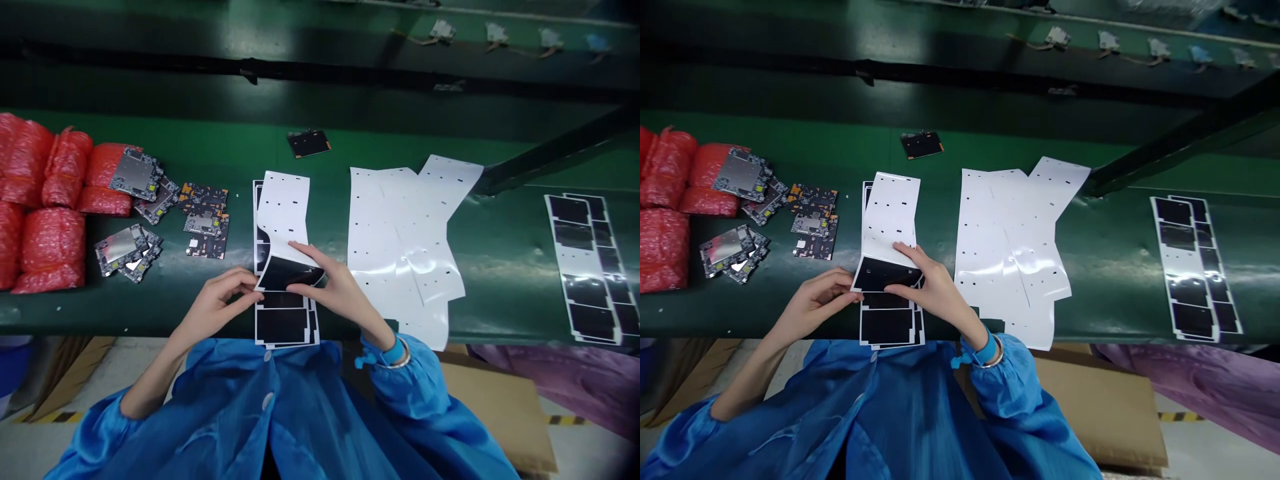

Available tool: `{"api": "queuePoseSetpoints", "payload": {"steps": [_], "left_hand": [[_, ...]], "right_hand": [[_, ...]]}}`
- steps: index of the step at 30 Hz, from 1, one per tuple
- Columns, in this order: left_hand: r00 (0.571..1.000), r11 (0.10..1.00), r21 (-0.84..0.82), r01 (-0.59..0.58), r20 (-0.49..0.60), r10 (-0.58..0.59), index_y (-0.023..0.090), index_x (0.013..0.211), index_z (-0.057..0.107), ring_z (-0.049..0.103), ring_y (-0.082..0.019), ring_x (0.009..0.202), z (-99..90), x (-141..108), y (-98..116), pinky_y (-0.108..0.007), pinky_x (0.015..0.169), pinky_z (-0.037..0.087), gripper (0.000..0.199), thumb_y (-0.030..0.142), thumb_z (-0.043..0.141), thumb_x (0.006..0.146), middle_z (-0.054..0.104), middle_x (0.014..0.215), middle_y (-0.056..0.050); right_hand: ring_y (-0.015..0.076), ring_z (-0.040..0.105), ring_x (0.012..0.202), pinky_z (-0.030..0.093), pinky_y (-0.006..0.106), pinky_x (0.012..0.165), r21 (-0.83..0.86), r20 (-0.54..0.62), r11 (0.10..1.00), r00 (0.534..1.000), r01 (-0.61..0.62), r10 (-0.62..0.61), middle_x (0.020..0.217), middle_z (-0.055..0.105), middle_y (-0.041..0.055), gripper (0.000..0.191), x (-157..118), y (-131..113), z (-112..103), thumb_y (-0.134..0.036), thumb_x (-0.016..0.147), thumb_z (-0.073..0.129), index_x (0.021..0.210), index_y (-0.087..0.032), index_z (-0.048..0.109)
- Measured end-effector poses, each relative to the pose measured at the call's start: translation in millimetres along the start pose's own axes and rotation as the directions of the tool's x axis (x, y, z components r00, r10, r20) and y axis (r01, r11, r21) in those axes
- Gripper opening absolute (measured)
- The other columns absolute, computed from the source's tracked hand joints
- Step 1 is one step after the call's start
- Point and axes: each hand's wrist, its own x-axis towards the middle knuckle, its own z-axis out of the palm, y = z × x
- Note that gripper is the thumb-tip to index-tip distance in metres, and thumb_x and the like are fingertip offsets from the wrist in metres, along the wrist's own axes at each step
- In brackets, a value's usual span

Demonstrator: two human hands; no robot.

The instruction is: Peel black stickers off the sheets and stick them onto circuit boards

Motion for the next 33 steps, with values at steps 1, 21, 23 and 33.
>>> {"api": "queuePoseSetpoints", "payload": {"steps": [1,21,23,33], "left_hand": [[1.0,1.0,0.0,-0.005,-0.02,0.005,0.018,0.089,0.069,0.067,-0.014,0.078,2.5,0.7,-0.2,-0.024,0.068,0.055,0.021,0.037,0.062,0.096,0.066,0.088,-0.005],[0.968,0.98,0.087,-0.179,-0.165,0.191,0.019,0.091,0.063,0.06,-0.012,0.072,40.9,6.7,15.2,-0.023,0.066,0.049,0.011,0.021,0.056,0.099,0.061,0.081,-0.001],[0.963,0.974,0.12,-0.193,-0.167,0.211,0.02,0.09,0.061,0.058,-0.011,0.071,42.6,7.6,17.6,-0.023,0.065,0.047,0.01,0.019,0.057,0.098,0.06,0.08,-0.001],[0.979,0.992,0.083,-0.092,-0.177,0.105,0.02,0.076,0.049,0.045,-0.01,0.062,49.0,15.0,26.0,-0.023,0.056,0.036,0.019,0.018,0.056,0.092,0.046,0.072,0.003]], "right_hand": [[0.0312,0.053,0.142,0.041,0.06,0.12,-0.01,0.002,1.0,1.0,-0.011,0.011,0.149,0.059,0.0085,0.068,-0.2,0.0,0.1,-0.036,0.087,0.075,0.149,-0.029,0.049],[0.0165,0.079,0.081,0.058,0.05,0.107,-0.263,-0.241,0.884,0.86,0.388,-0.449,0.091,0.082,0.0068,0.012,-15.9,-41.6,11.9,-0.01,0.093,0.064,0.096,-0.018,0.073],[0.0166,0.078,0.079,0.058,0.051,0.107,-0.311,-0.25,0.867,0.847,0.389,-0.47,0.089,0.081,0.0063,0.012,-17.1,-42.2,13.7,-0.009,0.092,0.064,0.095,-0.018,0.072],[0.0142,0.07,0.072,0.063,0.042,0.094,-0.392,-0.276,0.867,0.859,0.308,-0.43,0.078,0.074,0.0001,0.015,-13.0,-39.1,14.1,-0.009,0.092,0.059,0.089,-0.022,0.066]]}}
